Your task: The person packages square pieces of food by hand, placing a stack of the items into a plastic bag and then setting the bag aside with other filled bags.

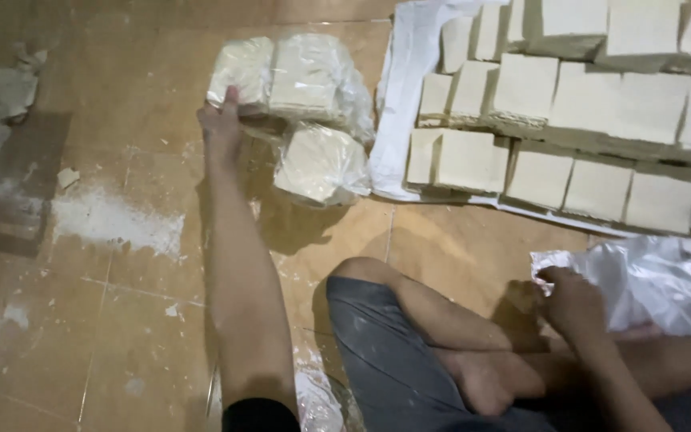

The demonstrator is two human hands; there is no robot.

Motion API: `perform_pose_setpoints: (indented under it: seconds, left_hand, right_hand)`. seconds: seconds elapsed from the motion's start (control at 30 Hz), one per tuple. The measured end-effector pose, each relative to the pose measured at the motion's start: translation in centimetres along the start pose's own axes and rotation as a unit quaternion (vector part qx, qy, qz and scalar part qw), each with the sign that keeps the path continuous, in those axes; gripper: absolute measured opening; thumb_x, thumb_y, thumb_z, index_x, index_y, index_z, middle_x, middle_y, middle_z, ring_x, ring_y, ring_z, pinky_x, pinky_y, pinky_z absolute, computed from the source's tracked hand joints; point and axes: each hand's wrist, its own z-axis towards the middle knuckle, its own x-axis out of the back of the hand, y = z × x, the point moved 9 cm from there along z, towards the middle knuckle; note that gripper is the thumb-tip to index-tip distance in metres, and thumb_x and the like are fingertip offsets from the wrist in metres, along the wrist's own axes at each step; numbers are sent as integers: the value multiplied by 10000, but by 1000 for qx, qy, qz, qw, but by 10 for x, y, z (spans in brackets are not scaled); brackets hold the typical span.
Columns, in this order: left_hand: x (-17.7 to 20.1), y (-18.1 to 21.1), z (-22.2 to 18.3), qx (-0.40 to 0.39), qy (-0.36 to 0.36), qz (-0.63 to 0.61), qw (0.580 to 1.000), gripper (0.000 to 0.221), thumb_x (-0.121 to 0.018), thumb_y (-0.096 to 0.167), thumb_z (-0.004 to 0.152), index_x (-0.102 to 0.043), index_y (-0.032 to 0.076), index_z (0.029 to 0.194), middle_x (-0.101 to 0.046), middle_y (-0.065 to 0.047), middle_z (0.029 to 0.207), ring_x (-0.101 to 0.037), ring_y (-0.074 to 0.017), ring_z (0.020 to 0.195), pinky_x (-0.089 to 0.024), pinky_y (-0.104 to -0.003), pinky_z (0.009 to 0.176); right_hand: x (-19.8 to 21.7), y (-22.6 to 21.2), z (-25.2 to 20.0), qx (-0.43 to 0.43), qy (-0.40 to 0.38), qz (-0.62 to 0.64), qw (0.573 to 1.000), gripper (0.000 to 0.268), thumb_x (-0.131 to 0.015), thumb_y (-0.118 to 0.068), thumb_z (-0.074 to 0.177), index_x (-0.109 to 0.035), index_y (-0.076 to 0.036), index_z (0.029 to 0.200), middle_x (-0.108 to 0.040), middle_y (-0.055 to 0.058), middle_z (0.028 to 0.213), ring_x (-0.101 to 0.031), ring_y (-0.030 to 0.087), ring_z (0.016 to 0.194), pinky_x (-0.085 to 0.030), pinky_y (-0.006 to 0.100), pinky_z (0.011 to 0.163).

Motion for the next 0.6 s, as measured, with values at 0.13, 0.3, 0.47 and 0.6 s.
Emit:
perform_pose_setpoints:
  seconds: [0.13,0.3,0.47,0.6]
  left_hand:
    - [13,-166,75,-71,13,361,930,493,-508,478,1012,-525,71,1291,-679,-162,1154,-694,-293,955,-529,-445,778]
    - [40,-132,-59,-236,240,697,633,361,-569,147,1014,-595,-35,1325,-575,-239,1315,-494,-403,1208,-343,-570,1021]
    - [-25,127,-283,-277,84,22,957,95,-537,-40,1079,-599,-20,1147,-622,-126,1064,-594,-218,929,-515,-335,813]
    - [-157,0,-369,-220,-70,-43,972,137,-582,74,1089,-692,1,1052,-668,-145,829,-634,-278,784,-510,-354,770]
  right_hand:
    - [6,60,-7,-137,-33,-81,987,514,-639,-395,886,-648,-88,1298,-679,205,1245,-683,420,1090,-532,527,932]
    - [-76,123,32,-124,-1,-139,982,364,-539,-332,973,-680,-20,1098,-666,235,974,-681,404,779,-537,514,665]
    - [-44,95,37,-66,73,7,995,254,-520,-213,968,-573,-32,1140,-667,251,862,-652,456,733,-495,565,682]
    - [-17,82,18,-71,18,132,989,326,-760,-210,873,-568,-151,1130,-746,156,933,-716,435,970,-522,545,863]
